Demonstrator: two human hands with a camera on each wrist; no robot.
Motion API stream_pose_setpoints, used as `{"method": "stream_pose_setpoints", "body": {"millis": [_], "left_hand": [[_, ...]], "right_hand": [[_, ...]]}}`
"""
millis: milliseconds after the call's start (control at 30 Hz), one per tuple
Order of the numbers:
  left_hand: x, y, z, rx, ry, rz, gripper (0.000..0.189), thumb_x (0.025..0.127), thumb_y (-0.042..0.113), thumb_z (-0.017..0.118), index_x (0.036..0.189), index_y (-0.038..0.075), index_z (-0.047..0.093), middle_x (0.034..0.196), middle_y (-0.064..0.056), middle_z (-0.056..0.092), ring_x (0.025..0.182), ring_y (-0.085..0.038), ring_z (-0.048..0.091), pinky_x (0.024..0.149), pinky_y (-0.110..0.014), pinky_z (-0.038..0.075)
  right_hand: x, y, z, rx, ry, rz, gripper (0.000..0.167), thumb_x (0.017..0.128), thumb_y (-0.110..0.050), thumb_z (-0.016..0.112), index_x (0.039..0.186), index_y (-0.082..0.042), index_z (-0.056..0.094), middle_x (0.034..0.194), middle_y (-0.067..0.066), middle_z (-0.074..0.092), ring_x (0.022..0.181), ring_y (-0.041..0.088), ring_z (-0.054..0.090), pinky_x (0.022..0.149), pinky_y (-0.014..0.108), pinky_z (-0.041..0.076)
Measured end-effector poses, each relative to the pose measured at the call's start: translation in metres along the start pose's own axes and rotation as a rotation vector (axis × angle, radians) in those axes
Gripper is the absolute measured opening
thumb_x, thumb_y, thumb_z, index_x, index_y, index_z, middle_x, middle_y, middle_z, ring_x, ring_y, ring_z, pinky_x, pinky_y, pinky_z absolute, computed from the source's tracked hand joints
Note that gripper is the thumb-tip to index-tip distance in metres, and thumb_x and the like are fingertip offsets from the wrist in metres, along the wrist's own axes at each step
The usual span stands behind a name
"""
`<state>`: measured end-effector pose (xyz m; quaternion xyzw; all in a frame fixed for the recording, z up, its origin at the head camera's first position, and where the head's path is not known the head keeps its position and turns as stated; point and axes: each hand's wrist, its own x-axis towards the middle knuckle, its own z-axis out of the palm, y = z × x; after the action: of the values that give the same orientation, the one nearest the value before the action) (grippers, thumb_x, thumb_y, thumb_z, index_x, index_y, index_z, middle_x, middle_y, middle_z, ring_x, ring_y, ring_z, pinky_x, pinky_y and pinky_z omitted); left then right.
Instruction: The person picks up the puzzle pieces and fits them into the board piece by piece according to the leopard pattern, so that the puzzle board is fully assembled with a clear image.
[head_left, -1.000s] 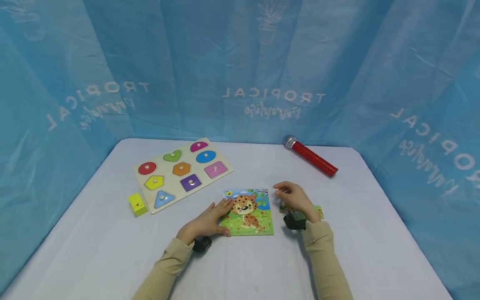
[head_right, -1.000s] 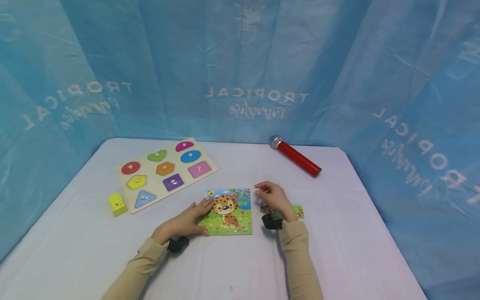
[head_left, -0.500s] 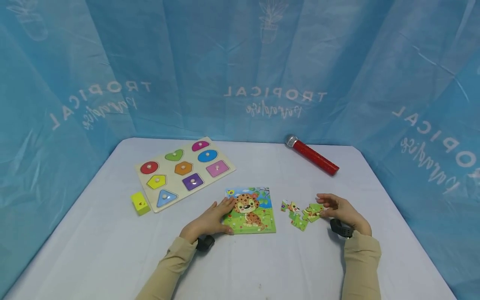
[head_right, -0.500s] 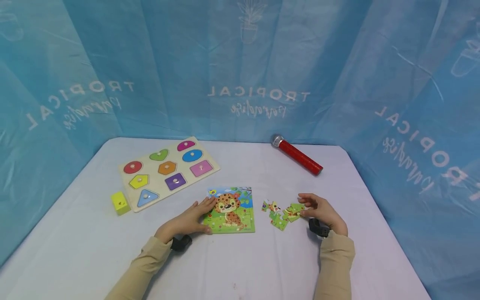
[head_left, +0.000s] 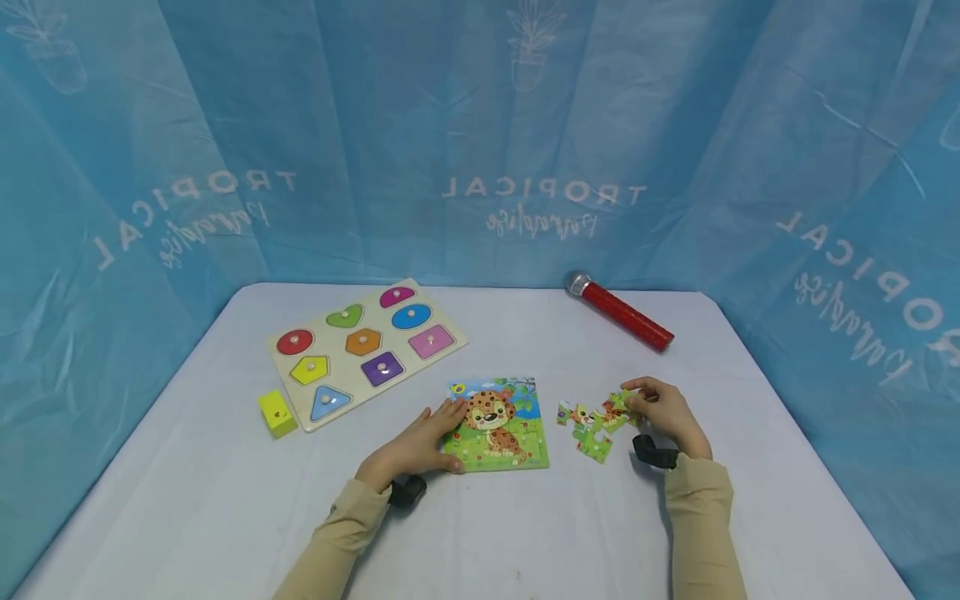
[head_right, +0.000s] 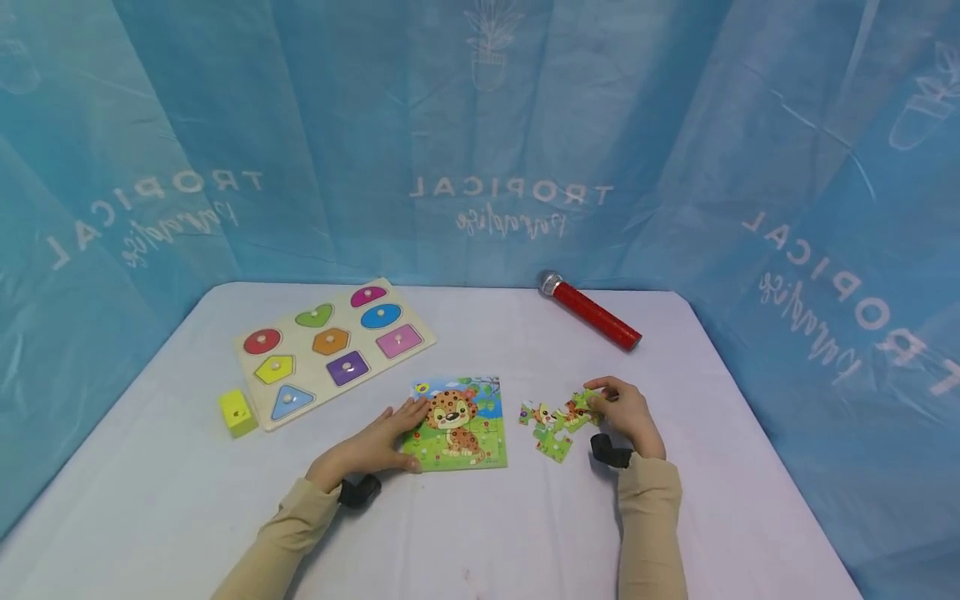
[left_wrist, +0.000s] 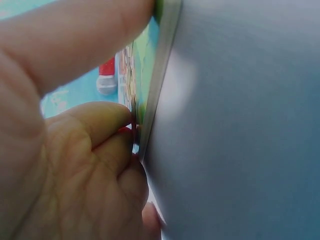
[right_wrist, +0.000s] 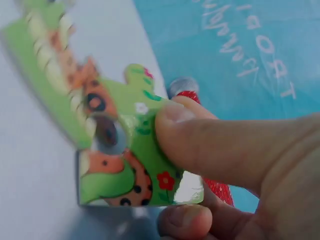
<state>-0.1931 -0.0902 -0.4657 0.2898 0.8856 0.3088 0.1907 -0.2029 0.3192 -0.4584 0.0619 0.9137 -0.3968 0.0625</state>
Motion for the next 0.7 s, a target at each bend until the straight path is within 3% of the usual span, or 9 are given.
{"method": "stream_pose_setpoints", "body": {"millis": [333, 567, 700], "left_hand": [[0.001, -0.001, 0.002, 0.013, 0.005, 0.011, 0.091, 0.084, 0.024, 0.074, 0.152, -0.002, 0.02, 0.162, -0.019, 0.012, 0.15, -0.038, 0.006, 0.122, -0.059, 0.004], [0.001, -0.002, 0.002, 0.011, 0.004, 0.003, 0.09, 0.085, 0.024, 0.073, 0.153, -0.001, 0.019, 0.162, -0.018, 0.011, 0.151, -0.038, 0.007, 0.122, -0.058, 0.003], [0.001, -0.002, 0.001, 0.007, 0.002, 0.001, 0.091, 0.084, 0.024, 0.074, 0.153, -0.001, 0.019, 0.162, -0.018, 0.011, 0.15, -0.038, 0.007, 0.122, -0.057, 0.003]], "right_hand": [[0.005, -0.019, 0.009, 0.194, -0.053, -0.028, 0.029, 0.094, -0.022, 0.062, 0.11, 0.002, 0.057, 0.079, -0.004, 0.059, 0.064, 0.007, 0.045, 0.055, 0.022, 0.04], [0.009, -0.039, 0.039, 0.266, -0.214, -0.084, 0.019, 0.091, -0.015, 0.066, 0.097, 0.0, 0.056, 0.067, -0.005, 0.057, 0.059, 0.007, 0.052, 0.053, 0.021, 0.044], [0.006, -0.054, 0.057, 0.299, -0.346, -0.151, 0.025, 0.093, -0.011, 0.062, 0.112, 0.003, 0.054, 0.074, 0.0, 0.06, 0.058, 0.01, 0.055, 0.051, 0.022, 0.043]]}}
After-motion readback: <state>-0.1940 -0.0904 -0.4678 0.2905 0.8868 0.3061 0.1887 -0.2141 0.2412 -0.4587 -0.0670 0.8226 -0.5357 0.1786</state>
